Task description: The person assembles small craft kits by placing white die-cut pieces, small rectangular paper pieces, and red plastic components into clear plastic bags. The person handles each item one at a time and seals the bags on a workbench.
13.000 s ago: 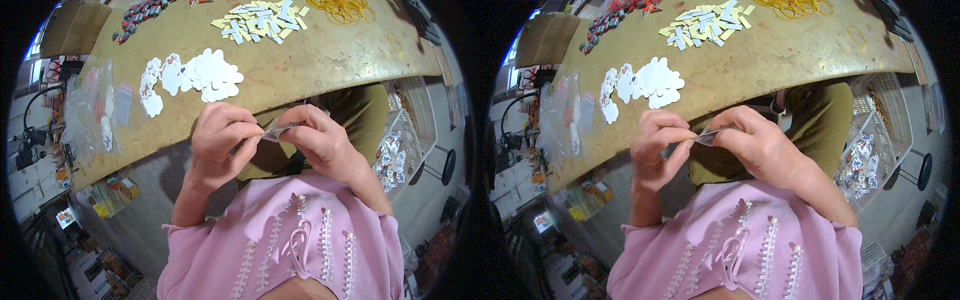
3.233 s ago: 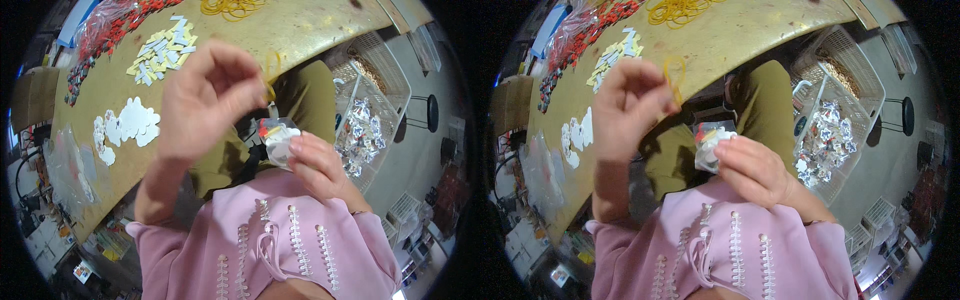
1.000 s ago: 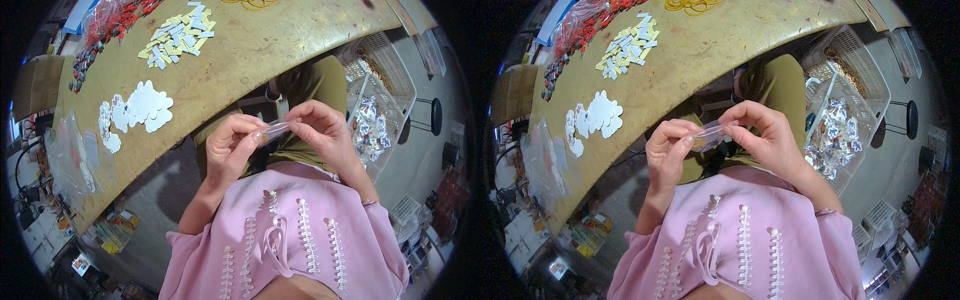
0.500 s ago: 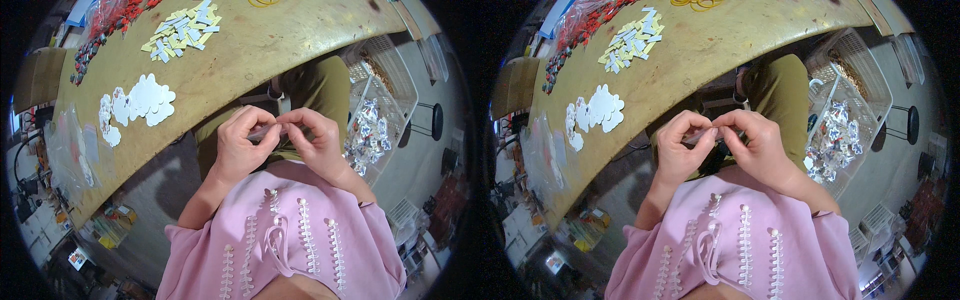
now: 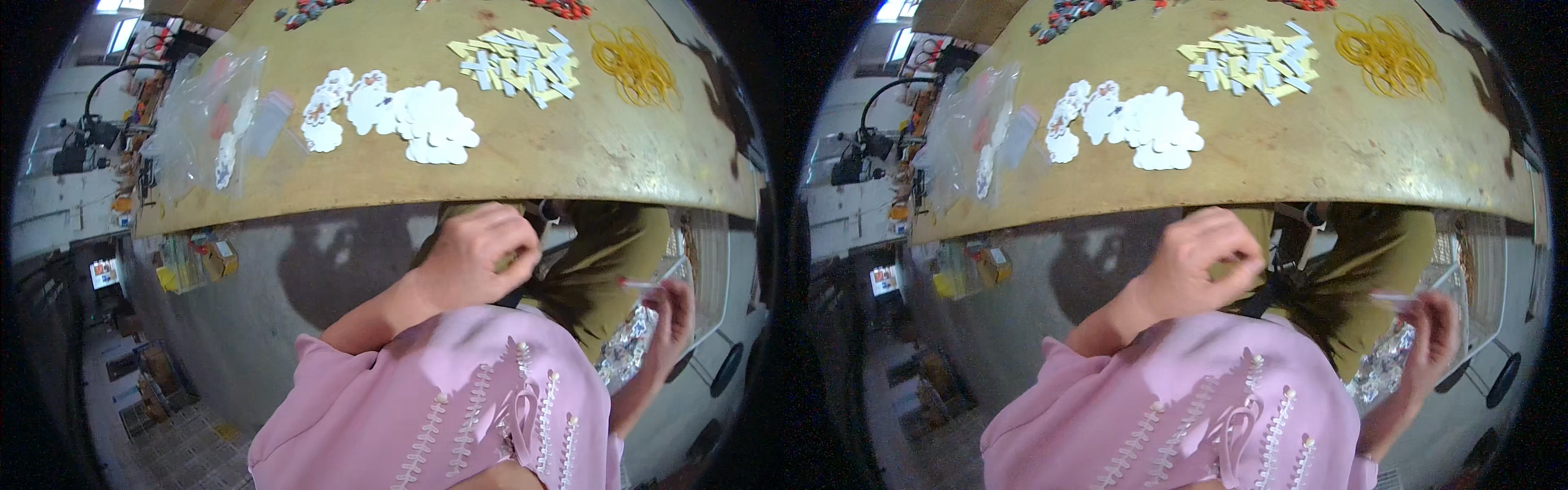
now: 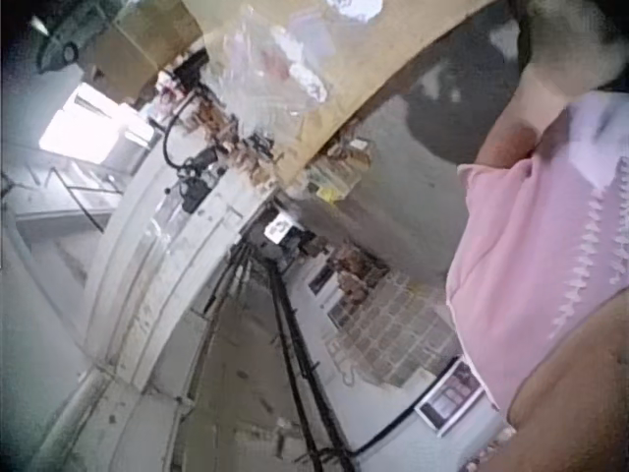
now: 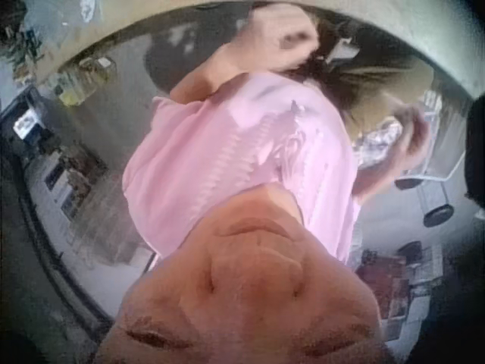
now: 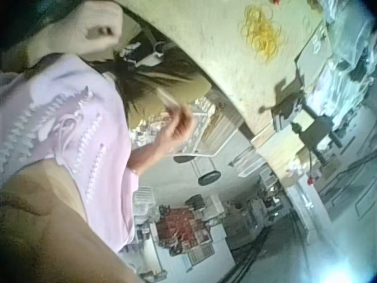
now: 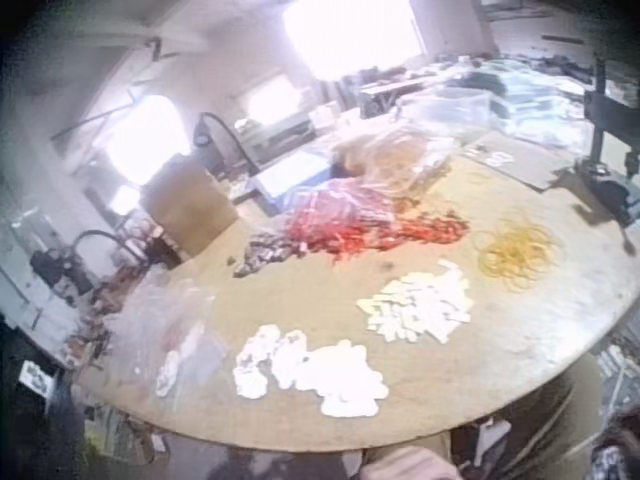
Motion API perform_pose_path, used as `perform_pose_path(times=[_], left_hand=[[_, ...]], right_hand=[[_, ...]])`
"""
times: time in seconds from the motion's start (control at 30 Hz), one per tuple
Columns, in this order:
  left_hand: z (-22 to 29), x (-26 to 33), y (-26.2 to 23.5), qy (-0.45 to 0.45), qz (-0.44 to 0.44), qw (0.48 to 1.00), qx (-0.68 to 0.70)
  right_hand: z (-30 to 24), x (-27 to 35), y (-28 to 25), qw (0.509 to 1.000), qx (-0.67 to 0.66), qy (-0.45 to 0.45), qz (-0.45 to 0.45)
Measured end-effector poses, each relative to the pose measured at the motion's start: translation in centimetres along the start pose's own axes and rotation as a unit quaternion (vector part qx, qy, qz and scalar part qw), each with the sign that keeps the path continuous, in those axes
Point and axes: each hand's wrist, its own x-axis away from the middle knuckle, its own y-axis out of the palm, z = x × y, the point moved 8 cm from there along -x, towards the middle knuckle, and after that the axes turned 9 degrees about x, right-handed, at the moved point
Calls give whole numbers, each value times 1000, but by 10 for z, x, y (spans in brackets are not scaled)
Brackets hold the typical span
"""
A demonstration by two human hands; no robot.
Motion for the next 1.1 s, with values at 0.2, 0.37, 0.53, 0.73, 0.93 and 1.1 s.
perform_pose_path(times=[0.2,0.37,0.53,0.73,0.93,1.1], left_hand=[[-31,36,-140,-142,201,925,-288],[-59,77,-255,-90,308,777,-541],[-103,120,-312,-175,359,831,-387],[-30,63,-214,-96,293,877,-369],[28,15,-82,-1,56,993,-105],[17,1,-50,-27,-11,996,-79]], right_hand=[[84,11,-124,878,462,121,-14],[82,5,-90,881,468,60,-24],[1,-25,14,923,380,-25,-59],[-96,-25,118,973,147,-146,-99],[-143,-25,201,943,-77,-82,-315],[-120,-14,197,898,-135,59,-414]])
